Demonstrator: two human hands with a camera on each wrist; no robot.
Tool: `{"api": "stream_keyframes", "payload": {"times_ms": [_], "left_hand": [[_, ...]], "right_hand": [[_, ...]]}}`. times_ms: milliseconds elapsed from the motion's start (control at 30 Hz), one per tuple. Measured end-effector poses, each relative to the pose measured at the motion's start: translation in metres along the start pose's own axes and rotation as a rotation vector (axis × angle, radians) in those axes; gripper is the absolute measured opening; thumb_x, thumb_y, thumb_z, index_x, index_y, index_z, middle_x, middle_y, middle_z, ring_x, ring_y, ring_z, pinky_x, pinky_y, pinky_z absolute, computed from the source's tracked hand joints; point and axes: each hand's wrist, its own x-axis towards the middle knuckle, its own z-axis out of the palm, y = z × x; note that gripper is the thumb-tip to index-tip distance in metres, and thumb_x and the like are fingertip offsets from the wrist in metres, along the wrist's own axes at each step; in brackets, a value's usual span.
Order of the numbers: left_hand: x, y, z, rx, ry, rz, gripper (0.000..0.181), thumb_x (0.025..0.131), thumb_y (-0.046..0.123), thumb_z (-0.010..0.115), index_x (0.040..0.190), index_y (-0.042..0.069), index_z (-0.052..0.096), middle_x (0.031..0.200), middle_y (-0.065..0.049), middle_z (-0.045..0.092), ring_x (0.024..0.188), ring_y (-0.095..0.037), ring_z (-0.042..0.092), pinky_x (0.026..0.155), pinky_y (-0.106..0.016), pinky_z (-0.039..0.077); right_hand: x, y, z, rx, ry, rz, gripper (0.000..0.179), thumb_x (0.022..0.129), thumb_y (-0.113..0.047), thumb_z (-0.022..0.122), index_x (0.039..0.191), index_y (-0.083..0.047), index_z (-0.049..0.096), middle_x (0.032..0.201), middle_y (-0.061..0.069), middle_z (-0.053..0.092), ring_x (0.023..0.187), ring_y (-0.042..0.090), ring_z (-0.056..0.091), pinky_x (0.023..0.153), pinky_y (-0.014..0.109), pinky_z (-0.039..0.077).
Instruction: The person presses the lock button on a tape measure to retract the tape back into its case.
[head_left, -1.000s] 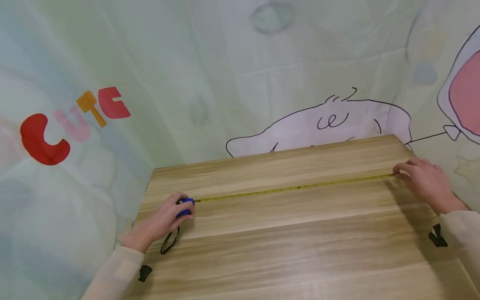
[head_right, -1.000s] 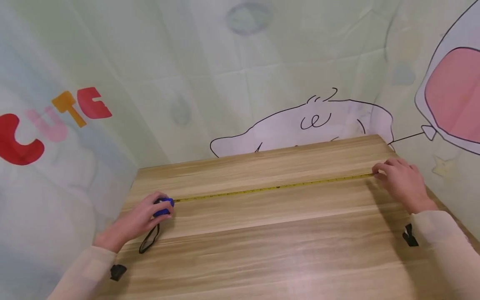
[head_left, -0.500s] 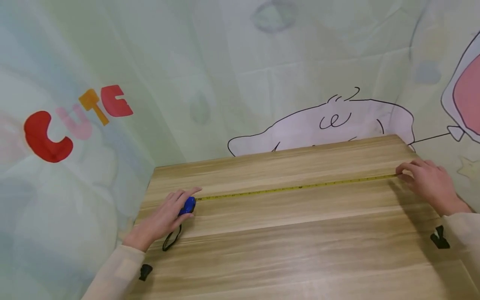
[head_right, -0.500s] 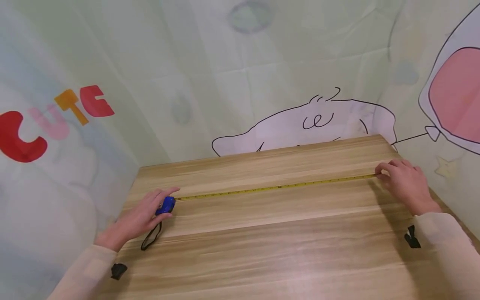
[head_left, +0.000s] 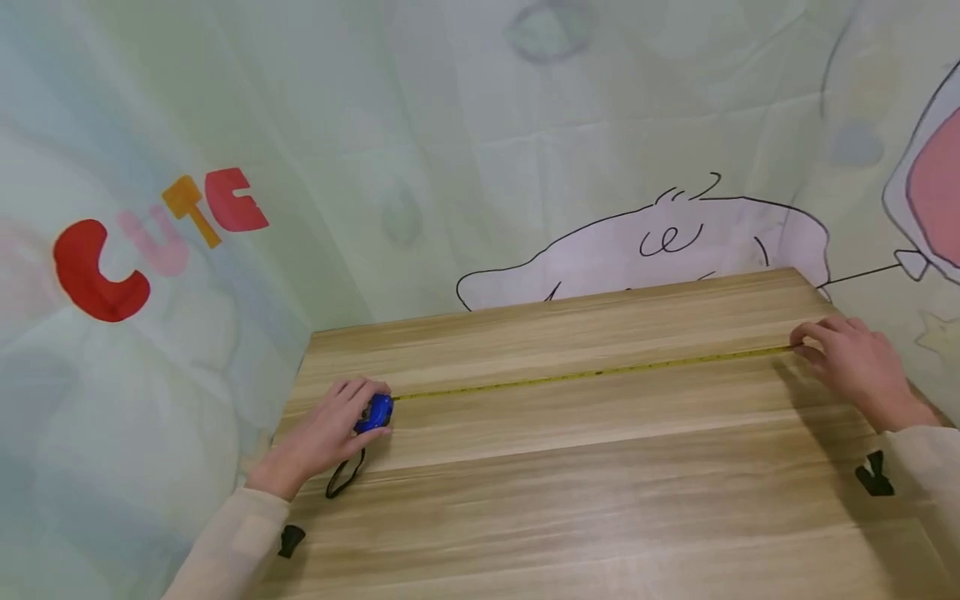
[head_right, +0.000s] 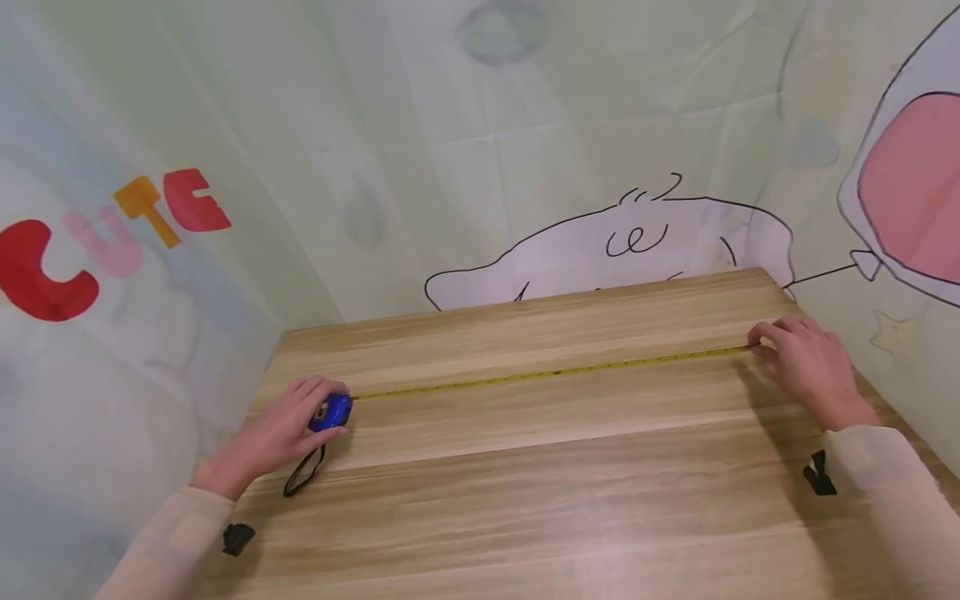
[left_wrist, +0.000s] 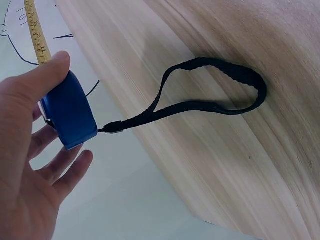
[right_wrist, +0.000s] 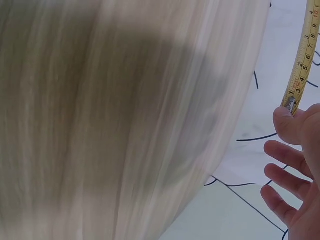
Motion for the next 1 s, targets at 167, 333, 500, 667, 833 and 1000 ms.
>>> {"api": "stream_keyframes", "payload": {"times_ms": [167, 333, 500, 667, 833, 1000], "left_hand": [[-0.004, -0.002, -0.001, 0.061, 0.026, -0.006, 0.052, 0.09, 0.027, 0.087, 0.131, 0.007, 0.063, 0.126, -0.01, 0.065, 0.112, -0.035, 0.059, 0.092, -0.057, 0.052], [-0.002, 0.001, 0.0, 0.121, 0.006, 0.012, 0.053, 0.089, 0.036, 0.087, 0.131, 0.013, 0.065, 0.127, -0.009, 0.067, 0.114, -0.034, 0.06, 0.095, -0.06, 0.049], [0.008, 0.007, 0.005, 0.131, 0.002, 0.041, 0.054, 0.09, 0.042, 0.086, 0.131, 0.014, 0.065, 0.126, -0.007, 0.068, 0.116, -0.032, 0.06, 0.098, -0.058, 0.046], [0.014, 0.013, 0.009, 0.14, 0.026, 0.07, 0.055, 0.088, 0.04, 0.088, 0.131, 0.013, 0.066, 0.125, -0.007, 0.068, 0.115, -0.032, 0.061, 0.097, -0.058, 0.047], [0.019, 0.019, 0.012, 0.145, 0.065, 0.101, 0.055, 0.087, 0.037, 0.089, 0.13, 0.013, 0.066, 0.123, -0.007, 0.069, 0.113, -0.032, 0.061, 0.097, -0.057, 0.047], [0.025, 0.027, 0.015, 0.127, 0.059, 0.11, 0.054, 0.09, 0.042, 0.085, 0.132, 0.014, 0.066, 0.124, -0.006, 0.069, 0.114, -0.029, 0.061, 0.099, -0.055, 0.046]], "right_hand": [[0.005, -0.008, 0.003, 0.031, 0.049, -0.094, 0.014, 0.088, 0.002, 0.08, 0.096, -0.008, 0.073, 0.101, 0.024, 0.071, 0.092, 0.045, 0.063, 0.076, 0.062, 0.049], [0.006, -0.011, 0.004, 0.031, -0.003, -0.063, 0.012, 0.091, 0.0, 0.078, 0.1, -0.008, 0.075, 0.11, 0.029, 0.07, 0.101, 0.05, 0.06, 0.08, 0.067, 0.047], [0.003, -0.014, 0.006, 0.044, -0.011, -0.067, 0.012, 0.091, -0.002, 0.078, 0.1, -0.01, 0.074, 0.11, 0.027, 0.07, 0.103, 0.051, 0.058, 0.081, 0.067, 0.045], [0.002, -0.02, 0.009, 0.06, 0.004, -0.087, 0.013, 0.091, -0.002, 0.078, 0.099, -0.011, 0.073, 0.108, 0.026, 0.071, 0.103, 0.052, 0.059, 0.082, 0.068, 0.044], [0.005, -0.025, 0.008, 0.065, 0.027, -0.106, 0.013, 0.088, -0.003, 0.082, 0.096, -0.011, 0.074, 0.104, 0.023, 0.071, 0.1, 0.049, 0.061, 0.083, 0.066, 0.046], [0.008, -0.034, 0.006, 0.08, 0.07, -0.163, 0.016, 0.083, -0.003, 0.087, 0.091, -0.011, 0.076, 0.099, 0.02, 0.072, 0.097, 0.047, 0.063, 0.084, 0.063, 0.047]]}}
